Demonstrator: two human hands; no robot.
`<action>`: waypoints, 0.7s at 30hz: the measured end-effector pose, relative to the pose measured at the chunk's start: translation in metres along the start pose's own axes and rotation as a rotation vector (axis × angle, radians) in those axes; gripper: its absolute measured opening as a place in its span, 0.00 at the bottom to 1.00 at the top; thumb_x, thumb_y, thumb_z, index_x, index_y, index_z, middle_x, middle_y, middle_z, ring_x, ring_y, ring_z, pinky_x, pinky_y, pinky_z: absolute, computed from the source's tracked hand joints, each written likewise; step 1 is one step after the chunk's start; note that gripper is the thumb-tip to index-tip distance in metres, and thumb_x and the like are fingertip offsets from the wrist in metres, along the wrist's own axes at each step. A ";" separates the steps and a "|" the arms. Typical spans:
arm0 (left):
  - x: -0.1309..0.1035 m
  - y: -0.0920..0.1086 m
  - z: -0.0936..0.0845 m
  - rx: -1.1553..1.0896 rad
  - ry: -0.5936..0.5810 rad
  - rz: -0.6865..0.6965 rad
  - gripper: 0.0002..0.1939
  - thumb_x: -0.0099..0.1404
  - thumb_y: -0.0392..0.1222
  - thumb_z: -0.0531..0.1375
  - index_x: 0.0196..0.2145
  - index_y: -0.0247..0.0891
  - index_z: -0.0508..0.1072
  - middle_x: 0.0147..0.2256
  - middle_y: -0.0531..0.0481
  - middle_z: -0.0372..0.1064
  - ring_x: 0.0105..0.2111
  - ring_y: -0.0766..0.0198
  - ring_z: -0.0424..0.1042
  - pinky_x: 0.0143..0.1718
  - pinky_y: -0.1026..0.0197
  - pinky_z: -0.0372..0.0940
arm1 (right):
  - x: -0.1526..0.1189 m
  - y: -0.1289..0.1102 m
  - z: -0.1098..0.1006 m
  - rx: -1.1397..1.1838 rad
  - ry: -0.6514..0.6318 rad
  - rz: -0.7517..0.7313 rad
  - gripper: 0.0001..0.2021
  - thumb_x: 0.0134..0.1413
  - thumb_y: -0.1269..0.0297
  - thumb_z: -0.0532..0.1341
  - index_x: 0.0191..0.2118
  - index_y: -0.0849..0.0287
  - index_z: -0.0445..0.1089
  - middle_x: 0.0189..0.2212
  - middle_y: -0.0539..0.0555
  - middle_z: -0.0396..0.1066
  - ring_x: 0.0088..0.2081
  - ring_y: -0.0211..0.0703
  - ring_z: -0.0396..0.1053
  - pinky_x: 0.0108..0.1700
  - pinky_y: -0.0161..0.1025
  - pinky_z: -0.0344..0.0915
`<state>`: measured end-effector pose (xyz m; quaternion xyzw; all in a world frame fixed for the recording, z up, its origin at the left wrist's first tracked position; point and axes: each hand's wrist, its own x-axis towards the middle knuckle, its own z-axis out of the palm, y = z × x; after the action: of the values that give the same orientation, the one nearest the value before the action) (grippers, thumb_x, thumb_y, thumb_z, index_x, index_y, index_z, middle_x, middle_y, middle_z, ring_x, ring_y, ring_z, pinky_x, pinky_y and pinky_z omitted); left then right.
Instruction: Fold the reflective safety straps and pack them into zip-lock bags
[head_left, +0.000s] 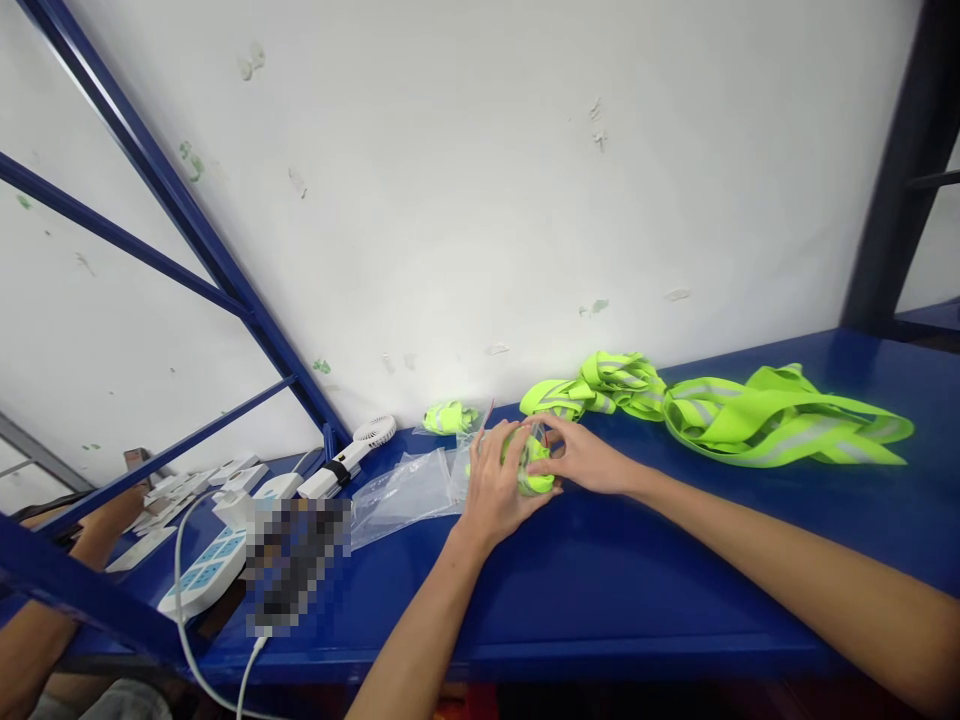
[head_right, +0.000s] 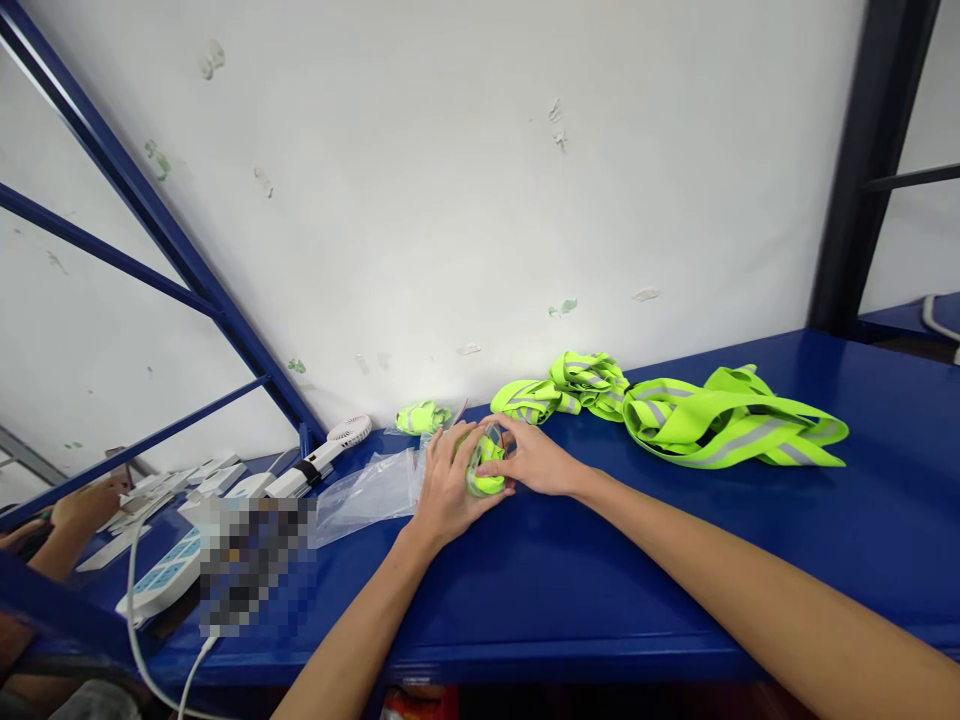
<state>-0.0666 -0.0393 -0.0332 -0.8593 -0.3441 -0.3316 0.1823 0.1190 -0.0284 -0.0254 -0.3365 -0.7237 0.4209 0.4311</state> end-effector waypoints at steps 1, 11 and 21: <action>0.000 0.002 0.000 -0.011 0.003 0.008 0.37 0.58 0.59 0.61 0.59 0.38 0.59 0.56 0.37 0.62 0.59 0.50 0.60 0.63 0.42 0.48 | 0.001 0.002 0.003 -0.033 0.044 0.014 0.33 0.43 0.62 0.67 0.57 0.56 0.59 0.29 0.48 0.68 0.23 0.39 0.67 0.25 0.37 0.66; 0.000 0.003 -0.006 -0.088 -0.024 0.066 0.28 0.62 0.53 0.59 0.56 0.40 0.63 0.53 0.42 0.66 0.55 0.56 0.65 0.62 0.46 0.51 | 0.001 0.005 0.015 0.041 -0.022 0.058 0.18 0.45 0.61 0.65 0.43 0.60 0.69 0.27 0.49 0.74 0.24 0.39 0.69 0.27 0.36 0.67; 0.004 0.014 -0.017 -0.234 -0.102 0.135 0.37 0.56 0.57 0.63 0.59 0.40 0.61 0.58 0.38 0.58 0.58 0.50 0.60 0.59 0.45 0.56 | 0.003 0.020 0.006 0.183 -0.042 0.183 0.06 0.46 0.64 0.63 0.26 0.61 0.70 0.17 0.47 0.68 0.20 0.38 0.67 0.25 0.35 0.65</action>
<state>-0.0618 -0.0561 -0.0198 -0.9117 -0.2532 -0.3121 0.0851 0.1146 -0.0198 -0.0441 -0.3518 -0.6574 0.5296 0.4045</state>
